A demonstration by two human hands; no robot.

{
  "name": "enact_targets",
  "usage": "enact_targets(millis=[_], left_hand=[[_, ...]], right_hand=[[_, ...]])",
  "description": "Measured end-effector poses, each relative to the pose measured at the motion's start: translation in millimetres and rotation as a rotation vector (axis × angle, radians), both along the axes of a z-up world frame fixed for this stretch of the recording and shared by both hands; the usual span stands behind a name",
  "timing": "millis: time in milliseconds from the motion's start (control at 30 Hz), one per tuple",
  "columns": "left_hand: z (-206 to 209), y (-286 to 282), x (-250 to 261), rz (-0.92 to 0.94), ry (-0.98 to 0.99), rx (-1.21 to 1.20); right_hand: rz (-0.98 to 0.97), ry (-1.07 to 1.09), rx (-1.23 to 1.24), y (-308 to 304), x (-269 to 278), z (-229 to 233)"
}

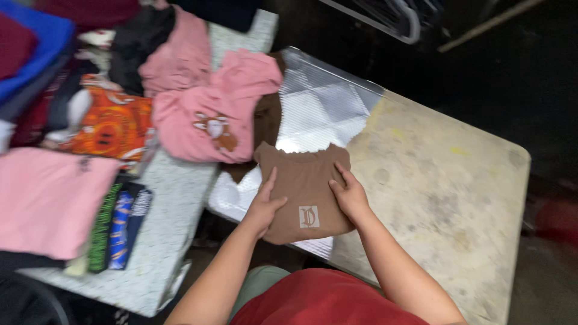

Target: The person folds multiple shirts on a small table, handling them one by one, smoothing the fabric, folding in the sides, and stacking the completed items into a pile.

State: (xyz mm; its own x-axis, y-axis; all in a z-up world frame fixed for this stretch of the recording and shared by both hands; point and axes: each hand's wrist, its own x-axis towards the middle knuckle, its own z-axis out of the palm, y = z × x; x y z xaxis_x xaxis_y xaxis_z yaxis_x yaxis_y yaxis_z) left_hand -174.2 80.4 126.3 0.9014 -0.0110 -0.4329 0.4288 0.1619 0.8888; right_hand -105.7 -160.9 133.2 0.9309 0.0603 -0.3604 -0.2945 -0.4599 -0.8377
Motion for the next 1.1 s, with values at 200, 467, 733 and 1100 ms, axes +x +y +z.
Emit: enact_targets(millis=[200, 467, 733, 1100], left_hand=[[103.4, 191.9, -79.9, 0.216, -0.292, 0.157], [169.4, 430.5, -150.3, 0.701, -0.402, 0.178], [149.6, 613.2, -161.0, 1.026, -0.520, 0.212], [-11.9, 675.3, -165.1, 1.147, -0.171, 0.282]], right_hand=[[0.405, -0.386, -0.031, 212.0, 19.6, 108.3], [0.834, -0.842, 0.153, 540.0, 14.1, 172.0], [1.072, -0.815, 0.044, 783.3, 8.7, 199.7], [1.117, -0.955, -0.357, 784.5, -17.6, 99.8]])
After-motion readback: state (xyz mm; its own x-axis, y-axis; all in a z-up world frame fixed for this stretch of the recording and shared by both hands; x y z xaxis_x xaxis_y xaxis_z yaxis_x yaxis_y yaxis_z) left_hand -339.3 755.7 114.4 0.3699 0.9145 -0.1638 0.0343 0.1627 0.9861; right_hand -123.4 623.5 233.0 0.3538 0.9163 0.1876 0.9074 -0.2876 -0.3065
